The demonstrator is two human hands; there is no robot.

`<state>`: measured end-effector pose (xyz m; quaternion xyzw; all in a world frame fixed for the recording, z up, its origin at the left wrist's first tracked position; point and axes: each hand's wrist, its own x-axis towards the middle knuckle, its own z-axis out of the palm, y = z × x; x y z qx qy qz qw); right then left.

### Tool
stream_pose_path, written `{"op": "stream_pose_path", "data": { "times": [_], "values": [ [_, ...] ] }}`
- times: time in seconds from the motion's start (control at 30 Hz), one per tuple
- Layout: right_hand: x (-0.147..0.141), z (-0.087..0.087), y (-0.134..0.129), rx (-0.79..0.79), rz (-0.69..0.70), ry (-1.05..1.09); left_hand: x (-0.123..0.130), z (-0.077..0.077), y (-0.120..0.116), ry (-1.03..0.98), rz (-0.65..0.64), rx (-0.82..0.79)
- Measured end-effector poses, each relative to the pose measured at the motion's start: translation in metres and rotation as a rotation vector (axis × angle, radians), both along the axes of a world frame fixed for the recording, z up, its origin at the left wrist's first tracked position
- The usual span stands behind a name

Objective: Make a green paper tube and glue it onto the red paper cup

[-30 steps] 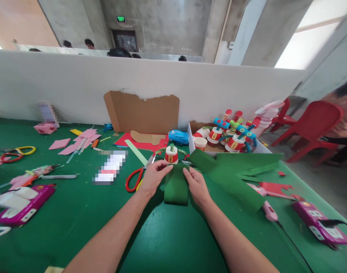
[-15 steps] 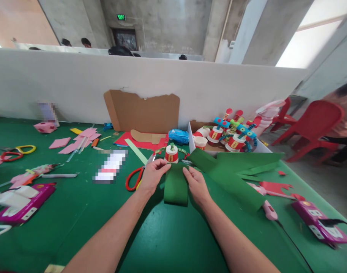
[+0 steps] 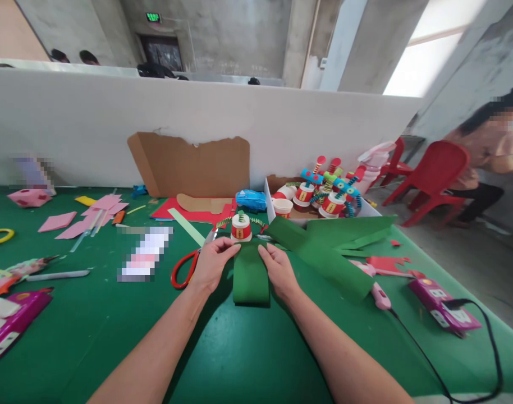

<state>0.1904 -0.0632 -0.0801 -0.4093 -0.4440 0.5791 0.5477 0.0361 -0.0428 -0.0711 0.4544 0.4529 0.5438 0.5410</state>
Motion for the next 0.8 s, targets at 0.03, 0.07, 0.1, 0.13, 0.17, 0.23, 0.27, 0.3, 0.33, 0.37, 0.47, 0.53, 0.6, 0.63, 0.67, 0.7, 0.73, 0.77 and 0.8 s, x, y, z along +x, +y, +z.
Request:
{"op": "stream_pose_path", "data": {
  "times": [0.03,0.07,0.1,0.13,0.17,0.23,0.27,0.3,0.33,0.37,0.47,0.53,0.6,0.63,0.67,0.7,0.73,0.77,0.8],
  "values": [
    [0.0,0.0,0.0,-0.005,-0.001,0.001,0.0,0.0,0.0,-0.003,-0.002,-0.001],
    [0.0,0.0,0.0,-0.008,0.0,0.007,0.0,0.0,0.0,-0.005,-0.004,-0.001],
    [0.0,0.0,0.0,-0.008,0.002,0.018,0.0,0.0,0.0,-0.007,-0.004,-0.004],
    [0.0,0.0,0.0,-0.008,0.003,0.03,0.001,0.0,0.0,-0.009,-0.002,-0.01],
    [0.0,0.0,0.001,-0.009,0.001,0.035,0.001,0.001,0.0,-0.011,0.0,-0.017],
    [0.001,0.0,0.001,-0.015,-0.019,0.016,0.001,0.001,0.0,-0.013,0.001,-0.033],
    [0.001,-0.001,0.001,-0.018,-0.034,-0.004,0.002,0.001,0.0,-0.014,0.0,-0.039],
    [0.002,-0.001,0.001,-0.02,-0.049,-0.026,0.002,0.002,0.001,-0.015,-0.002,-0.045],
    [0.002,-0.002,0.001,-0.019,-0.061,-0.045,0.002,0.002,0.001,-0.016,-0.005,-0.05],
    [0.003,-0.003,0.002,-0.018,-0.067,-0.056,0.002,0.002,0.001,-0.016,-0.006,-0.055],
    [0.005,-0.003,0.003,-0.011,-0.066,-0.075,0.002,0.004,0.0,-0.007,-0.006,-0.064],
    [0.007,0.0,0.004,0.019,-0.061,-0.12,0.0,0.008,0.0,0.018,-0.006,-0.057],
    [0.011,0.006,0.005,0.081,-0.057,-0.205,-0.002,0.012,-0.001,0.069,-0.008,-0.03],
    [0.013,0.01,0.005,0.124,-0.057,-0.257,-0.004,0.014,-0.002,0.108,-0.016,-0.012],
    [0.015,0.014,0.005,0.172,-0.058,-0.313,-0.005,0.016,-0.002,0.154,-0.033,0.008],
    [0.016,0.017,0.004,0.224,-0.055,-0.373,-0.006,0.018,-0.003,0.205,-0.059,0.028],
    [0.017,0.021,0.003,0.278,-0.048,-0.435,-0.006,0.019,-0.003,0.257,-0.086,0.048],
    [0.018,0.024,0.002,0.329,-0.039,-0.495,-0.007,0.02,-0.004,0.307,-0.113,0.07],
    [0.019,0.026,0.001,0.373,-0.028,-0.55,-0.007,0.02,-0.005,0.35,-0.138,0.092]
  ]
}}
